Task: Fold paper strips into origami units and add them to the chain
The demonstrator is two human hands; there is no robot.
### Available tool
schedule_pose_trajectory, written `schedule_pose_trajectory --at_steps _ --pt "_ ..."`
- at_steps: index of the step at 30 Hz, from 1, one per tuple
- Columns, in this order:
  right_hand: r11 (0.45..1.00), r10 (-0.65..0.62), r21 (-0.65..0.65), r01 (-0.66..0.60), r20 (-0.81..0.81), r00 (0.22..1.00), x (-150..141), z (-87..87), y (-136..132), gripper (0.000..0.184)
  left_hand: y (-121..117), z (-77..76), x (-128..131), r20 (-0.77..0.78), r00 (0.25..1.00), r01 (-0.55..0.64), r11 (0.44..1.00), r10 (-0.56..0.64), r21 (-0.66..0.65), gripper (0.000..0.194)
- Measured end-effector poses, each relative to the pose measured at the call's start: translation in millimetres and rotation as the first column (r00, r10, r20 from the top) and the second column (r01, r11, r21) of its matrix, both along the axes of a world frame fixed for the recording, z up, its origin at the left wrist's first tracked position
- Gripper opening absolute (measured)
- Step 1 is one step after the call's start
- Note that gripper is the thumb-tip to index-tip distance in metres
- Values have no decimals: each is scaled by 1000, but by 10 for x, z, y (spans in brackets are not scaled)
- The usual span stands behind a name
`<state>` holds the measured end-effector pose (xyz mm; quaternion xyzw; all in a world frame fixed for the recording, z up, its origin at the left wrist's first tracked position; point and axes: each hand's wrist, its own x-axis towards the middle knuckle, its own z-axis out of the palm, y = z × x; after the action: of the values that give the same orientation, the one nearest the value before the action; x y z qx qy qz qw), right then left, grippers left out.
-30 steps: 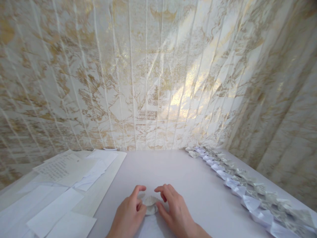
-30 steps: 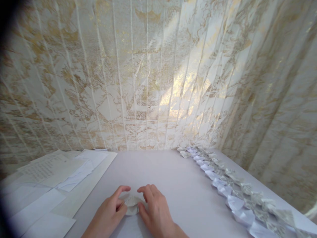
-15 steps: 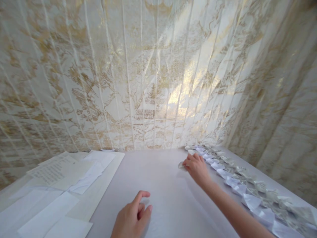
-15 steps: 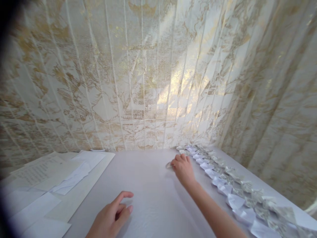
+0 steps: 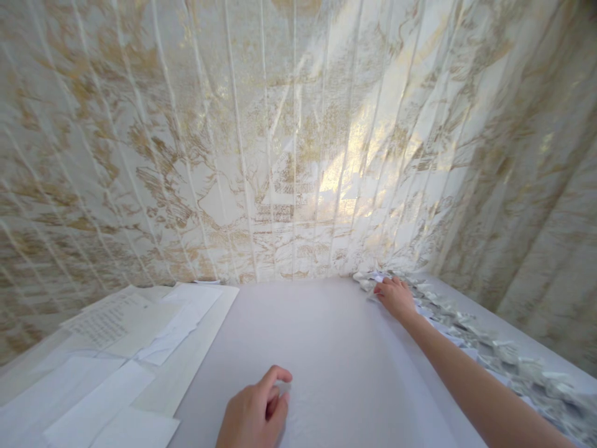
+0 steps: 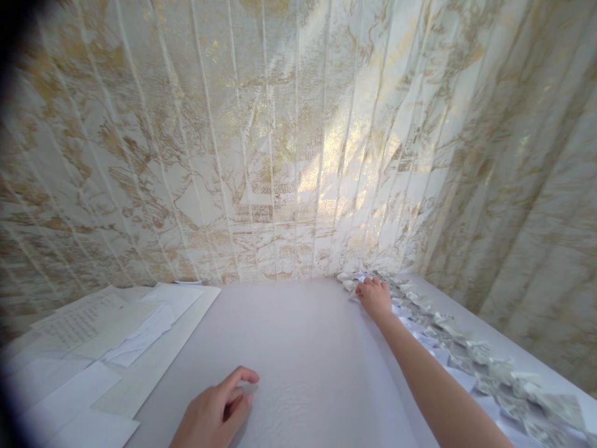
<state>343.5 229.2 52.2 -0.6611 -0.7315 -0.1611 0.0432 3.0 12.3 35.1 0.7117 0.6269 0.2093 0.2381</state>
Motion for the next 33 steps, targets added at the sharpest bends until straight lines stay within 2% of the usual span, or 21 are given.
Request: schedule_pose_trajectory --at_steps 5,12,16,20,27,33 --pt "1000 -2 11 2 -29 1000 18 -37 70 23 -7 7 0 7 1000 -1 1000 1 5 26" --pt "996 -50 72 58 -104 993 -61 23 140 24 -11 26 16 -3 1000 -13 1000 12 -6 26" --pt "999 -14 39 18 -114 993 -242 30 215 24 -14 41 23 6 1000 -11 1000 11 -12 26" --pt "1000 -31 -8 30 -110 993 -368 39 304 25 -13 35 29 12 1000 -22 1000 22 -13 25" --pt "993 -74 -101 65 -90 993 -417 46 455 26 -30 40 34 29 999 -31 999 32 -36 23" --pt "993 -88 -89 76 -138 986 -465 -27 439 27 -39 59 37 35 999 -36 999 37 -22 23"
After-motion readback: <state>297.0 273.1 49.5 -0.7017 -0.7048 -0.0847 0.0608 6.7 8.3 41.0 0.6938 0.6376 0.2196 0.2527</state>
